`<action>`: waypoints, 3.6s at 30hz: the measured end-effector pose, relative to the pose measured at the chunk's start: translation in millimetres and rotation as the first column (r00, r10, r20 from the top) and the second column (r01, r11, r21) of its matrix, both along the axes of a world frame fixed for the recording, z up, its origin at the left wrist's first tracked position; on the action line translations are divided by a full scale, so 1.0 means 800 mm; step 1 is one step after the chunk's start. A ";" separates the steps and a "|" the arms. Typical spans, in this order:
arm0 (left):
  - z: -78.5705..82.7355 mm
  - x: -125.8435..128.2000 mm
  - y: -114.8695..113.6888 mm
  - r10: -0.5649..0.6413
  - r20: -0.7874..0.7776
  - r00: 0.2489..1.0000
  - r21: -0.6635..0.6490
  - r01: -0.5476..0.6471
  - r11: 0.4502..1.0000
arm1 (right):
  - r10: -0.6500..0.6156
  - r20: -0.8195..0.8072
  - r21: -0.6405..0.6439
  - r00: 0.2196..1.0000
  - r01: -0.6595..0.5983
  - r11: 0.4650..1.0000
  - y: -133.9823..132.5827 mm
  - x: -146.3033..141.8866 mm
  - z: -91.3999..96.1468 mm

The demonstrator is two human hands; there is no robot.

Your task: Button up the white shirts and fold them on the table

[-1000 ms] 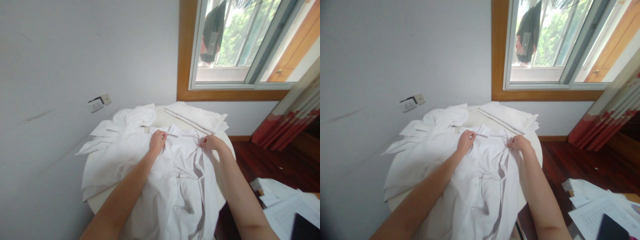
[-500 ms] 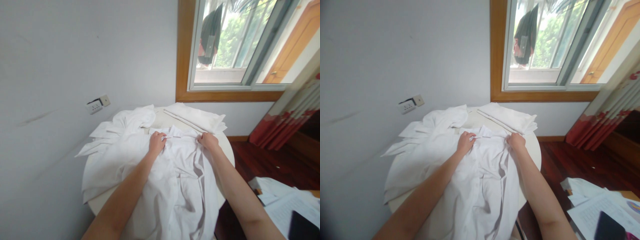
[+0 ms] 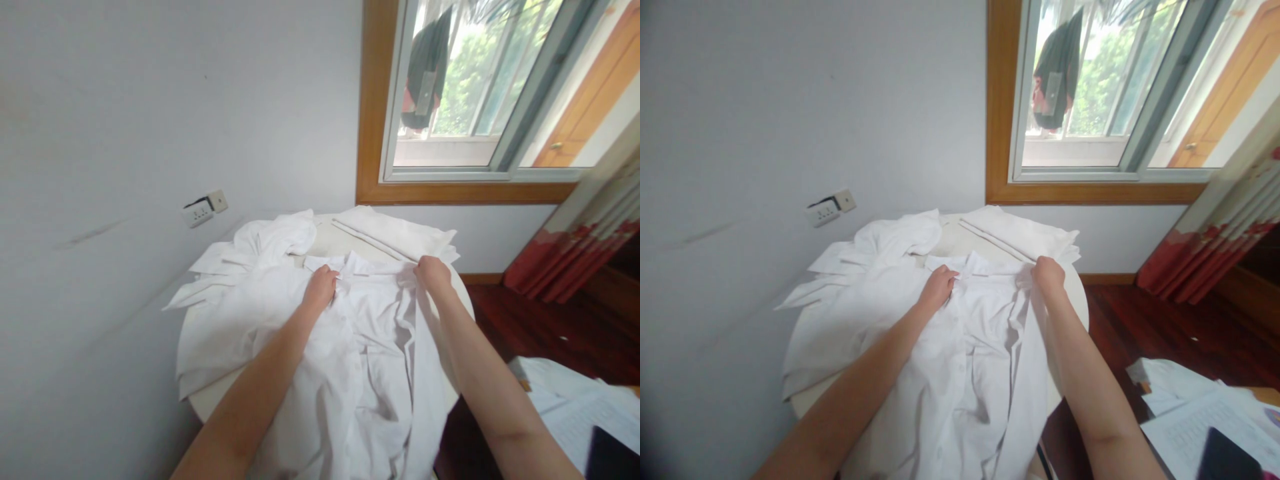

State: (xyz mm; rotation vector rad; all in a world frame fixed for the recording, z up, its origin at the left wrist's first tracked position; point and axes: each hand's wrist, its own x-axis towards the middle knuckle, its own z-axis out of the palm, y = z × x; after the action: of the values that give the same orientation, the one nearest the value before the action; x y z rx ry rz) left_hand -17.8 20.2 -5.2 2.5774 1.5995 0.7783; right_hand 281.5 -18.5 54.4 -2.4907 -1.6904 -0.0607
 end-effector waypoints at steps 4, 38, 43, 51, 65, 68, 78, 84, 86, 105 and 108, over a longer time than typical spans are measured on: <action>-0.005 0.002 0.002 0.026 -0.066 0.997 0.029 -0.025 0.999 | 0.050 0.103 0.099 0.993 -0.060 0.993 0.031 -0.006 0.019; -0.014 -0.071 -0.013 0.233 -0.135 0.963 0.205 -0.203 0.958 | 0.526 -0.112 -0.081 0.843 -0.536 0.840 0.061 -0.135 -0.066; -0.008 -0.070 -0.018 0.265 -0.167 0.950 0.180 -0.235 0.955 | 0.539 -0.051 0.025 0.841 -0.538 0.842 0.048 -0.134 -0.059; -0.017 -0.077 -0.019 0.241 -0.229 0.943 0.106 -0.222 0.969 | 0.641 -0.058 0.041 0.765 -0.640 0.767 0.023 -0.152 -0.055; -0.005 -0.084 -0.018 0.203 -0.255 0.945 0.170 -0.163 0.972 | 0.695 -0.103 0.093 0.712 -0.689 0.719 0.033 -0.148 -0.066; 0.001 -0.085 -0.018 0.180 -0.263 0.948 0.164 -0.140 0.976 | 0.735 -0.142 0.163 0.663 -0.717 0.678 0.031 -0.134 -0.056; 0.055 -0.013 -0.099 -0.320 -0.120 0.940 -0.008 0.321 0.947 | 0.716 -0.065 0.130 0.695 -0.705 0.697 0.003 -0.070 -0.062; 0.036 -0.029 -0.115 -0.608 0.008 0.794 -0.184 0.599 0.780 | 0.702 -0.080 0.177 0.707 -0.683 0.708 0.000 -0.069 -0.079; 0.031 -0.035 -0.113 -0.619 0.027 0.785 -0.208 0.610 0.764 | 0.705 -0.113 0.196 0.700 -0.680 0.706 0.002 -0.068 -0.076; 0.039 -0.011 -0.106 -0.563 -0.165 0.809 -0.046 0.564 0.824 | 0.580 -0.407 0.386 0.706 -0.443 0.809 0.018 -0.025 -0.058; 0.036 -0.006 -0.107 -0.578 -0.172 0.797 -0.039 0.581 0.813 | 0.564 -0.337 0.353 0.754 -0.454 0.818 0.009 -0.019 -0.046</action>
State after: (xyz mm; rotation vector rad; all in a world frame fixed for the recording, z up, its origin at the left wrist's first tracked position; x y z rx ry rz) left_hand -22.9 -65.5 23.8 2.9561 0.7125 0.5107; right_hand 266.3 -11.6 17.5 -1.6221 -1.9434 0.2917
